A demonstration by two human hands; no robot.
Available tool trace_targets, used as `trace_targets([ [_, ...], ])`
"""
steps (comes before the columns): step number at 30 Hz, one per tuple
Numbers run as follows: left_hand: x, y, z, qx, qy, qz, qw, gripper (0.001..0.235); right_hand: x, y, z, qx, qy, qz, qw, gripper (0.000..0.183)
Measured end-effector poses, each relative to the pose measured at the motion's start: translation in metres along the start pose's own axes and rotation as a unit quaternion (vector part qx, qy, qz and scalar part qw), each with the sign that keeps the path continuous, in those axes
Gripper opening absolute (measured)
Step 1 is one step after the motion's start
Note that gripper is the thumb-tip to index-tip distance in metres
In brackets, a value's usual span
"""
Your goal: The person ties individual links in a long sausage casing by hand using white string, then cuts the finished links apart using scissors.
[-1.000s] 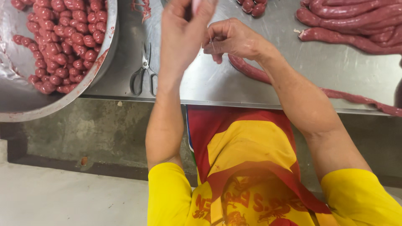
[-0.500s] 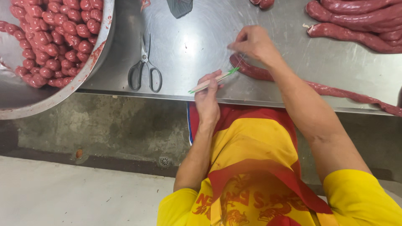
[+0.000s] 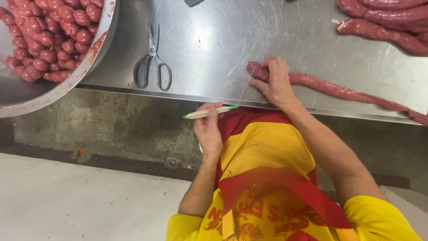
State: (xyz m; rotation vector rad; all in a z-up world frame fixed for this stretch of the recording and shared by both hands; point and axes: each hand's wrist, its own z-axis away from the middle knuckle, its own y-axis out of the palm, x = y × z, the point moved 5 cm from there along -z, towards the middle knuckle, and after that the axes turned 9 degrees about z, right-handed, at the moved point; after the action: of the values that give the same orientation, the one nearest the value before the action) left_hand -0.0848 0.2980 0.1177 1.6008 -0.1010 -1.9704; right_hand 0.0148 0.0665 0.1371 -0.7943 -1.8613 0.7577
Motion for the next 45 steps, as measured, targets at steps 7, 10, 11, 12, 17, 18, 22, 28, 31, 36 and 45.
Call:
trace_targets([
  [7, 0.015, 0.067, 0.013, 0.194, 0.048, -0.082, 0.976, 0.011, -0.039, 0.029, 0.008, -0.038, 0.016, 0.015, 0.999, 0.029],
  [10, -0.004, 0.091, 0.03, 0.283, 0.084, -0.129, 0.947, 0.005, -0.047, 0.031, 0.001, -0.043, 0.003, 0.005, 0.999, 0.025],
  [11, -0.017, 0.092, 0.037, 0.283, 0.085, -0.129, 0.947, 0.005, -0.048, 0.031, 0.0, -0.043, 0.003, 0.005, 0.999, 0.025],
  [12, -0.041, 0.093, 0.053, 0.328, 0.169, -0.109, 0.923, 0.006, -0.048, 0.029, -0.001, -0.041, 0.005, 0.004, 0.999, 0.025],
  [17, -0.076, 0.101, 0.044, 0.318, 0.292, -0.079, 0.899, 0.011, -0.038, 0.016, -0.008, -0.052, -0.012, 0.016, 0.998, 0.023],
  [18, -0.069, 0.105, 0.036, 0.307, 0.207, -0.009, 0.929, 0.013, -0.033, 0.012, -0.007, -0.05, -0.037, 0.018, 0.998, 0.018],
  [22, -0.097, 0.117, 0.021, 0.324, 0.192, 0.173, 0.91, 0.022, -0.022, 0.01, -0.013, -0.008, -0.056, 0.069, 0.996, 0.018],
  [28, -0.199, 0.122, -0.011, 0.309, 0.345, 0.157, 0.872, 0.027, -0.012, -0.01, -0.05, -0.001, -0.025, 0.022, 0.999, 0.014],
  [31, -0.2, 0.115, -0.009, 0.254, 0.436, -0.288, 0.814, 0.032, -0.036, -0.029, -0.068, 0.11, 0.165, -0.184, 0.963, 0.013],
  [36, -0.134, 0.073, -0.027, 0.214, 0.222, -0.626, 0.716, 0.047, -0.045, -0.073, -0.048, 0.186, 0.174, -0.186, 0.949, 0.015],
  [45, -0.086, 0.02, -0.048, 0.129, 0.272, -0.704, 0.644, 0.036, -0.037, -0.042, 0.019, 0.096, 0.001, 0.069, 0.993, 0.041],
])
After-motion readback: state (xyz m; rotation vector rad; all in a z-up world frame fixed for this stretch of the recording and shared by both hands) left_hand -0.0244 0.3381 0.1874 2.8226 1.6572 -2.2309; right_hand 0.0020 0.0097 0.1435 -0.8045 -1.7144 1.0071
